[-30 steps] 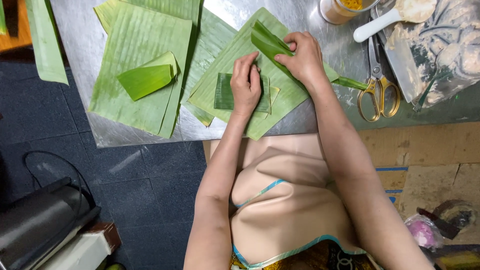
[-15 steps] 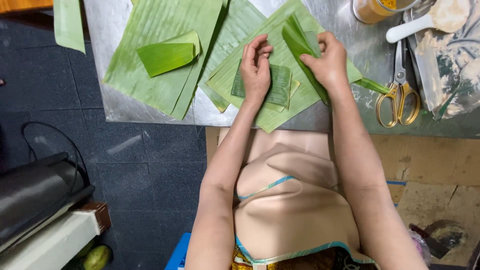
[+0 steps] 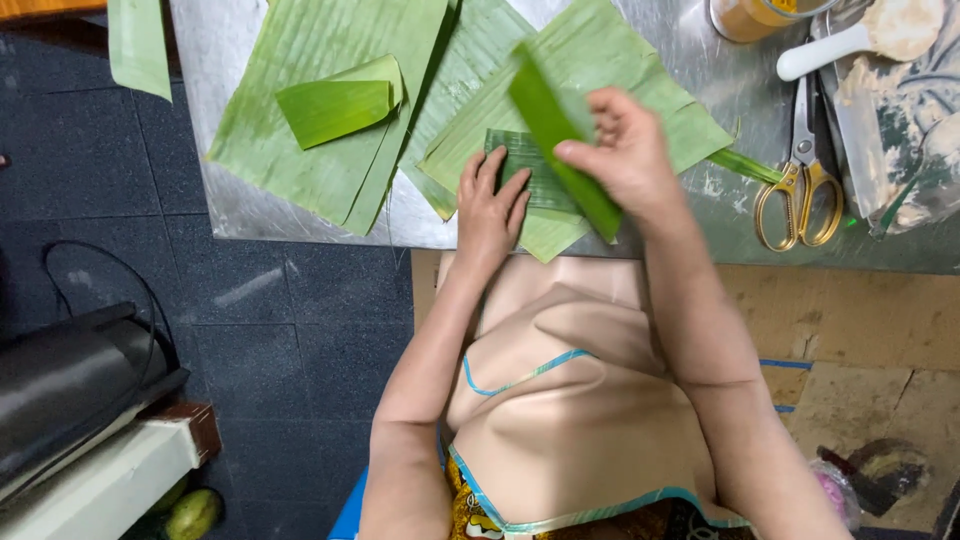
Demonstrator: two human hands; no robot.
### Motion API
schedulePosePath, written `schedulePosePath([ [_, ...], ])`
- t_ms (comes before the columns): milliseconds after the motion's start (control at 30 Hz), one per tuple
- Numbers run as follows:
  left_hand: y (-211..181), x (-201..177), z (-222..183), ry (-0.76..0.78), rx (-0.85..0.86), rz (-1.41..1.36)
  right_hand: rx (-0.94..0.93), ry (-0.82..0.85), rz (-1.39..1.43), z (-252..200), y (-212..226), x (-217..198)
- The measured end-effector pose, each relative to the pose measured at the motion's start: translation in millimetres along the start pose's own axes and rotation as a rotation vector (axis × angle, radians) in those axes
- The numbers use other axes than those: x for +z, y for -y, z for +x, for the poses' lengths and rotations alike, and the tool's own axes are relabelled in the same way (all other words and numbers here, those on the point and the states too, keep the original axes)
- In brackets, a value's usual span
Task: Wrapping food paste into banana leaf packets on a production table
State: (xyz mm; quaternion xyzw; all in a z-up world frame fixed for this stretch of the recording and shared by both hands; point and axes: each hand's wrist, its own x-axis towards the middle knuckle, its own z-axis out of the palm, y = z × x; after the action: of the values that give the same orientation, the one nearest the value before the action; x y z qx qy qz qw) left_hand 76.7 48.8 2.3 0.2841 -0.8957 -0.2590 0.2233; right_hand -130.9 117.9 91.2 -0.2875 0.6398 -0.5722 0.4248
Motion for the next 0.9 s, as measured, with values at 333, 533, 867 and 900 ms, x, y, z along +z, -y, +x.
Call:
schedulePosePath([
  [333,90,-70,18,0.013,-0.196,0.090,0.038,-0.067,-0.295,32,-109,28],
  [533,80,-45,23,0.273,-0.533,0.044,0.061,-0.112,-0.334,28,-105,28],
  [867,-63,-35,-58,0.224,-0.744,-0.422,-0.022,-0.098,-0.427,33,-87,13],
  [900,-73,-50,-52,0.131,-0.566,-0.252,-0.027,-0.059,-0.372,33,-86,9],
])
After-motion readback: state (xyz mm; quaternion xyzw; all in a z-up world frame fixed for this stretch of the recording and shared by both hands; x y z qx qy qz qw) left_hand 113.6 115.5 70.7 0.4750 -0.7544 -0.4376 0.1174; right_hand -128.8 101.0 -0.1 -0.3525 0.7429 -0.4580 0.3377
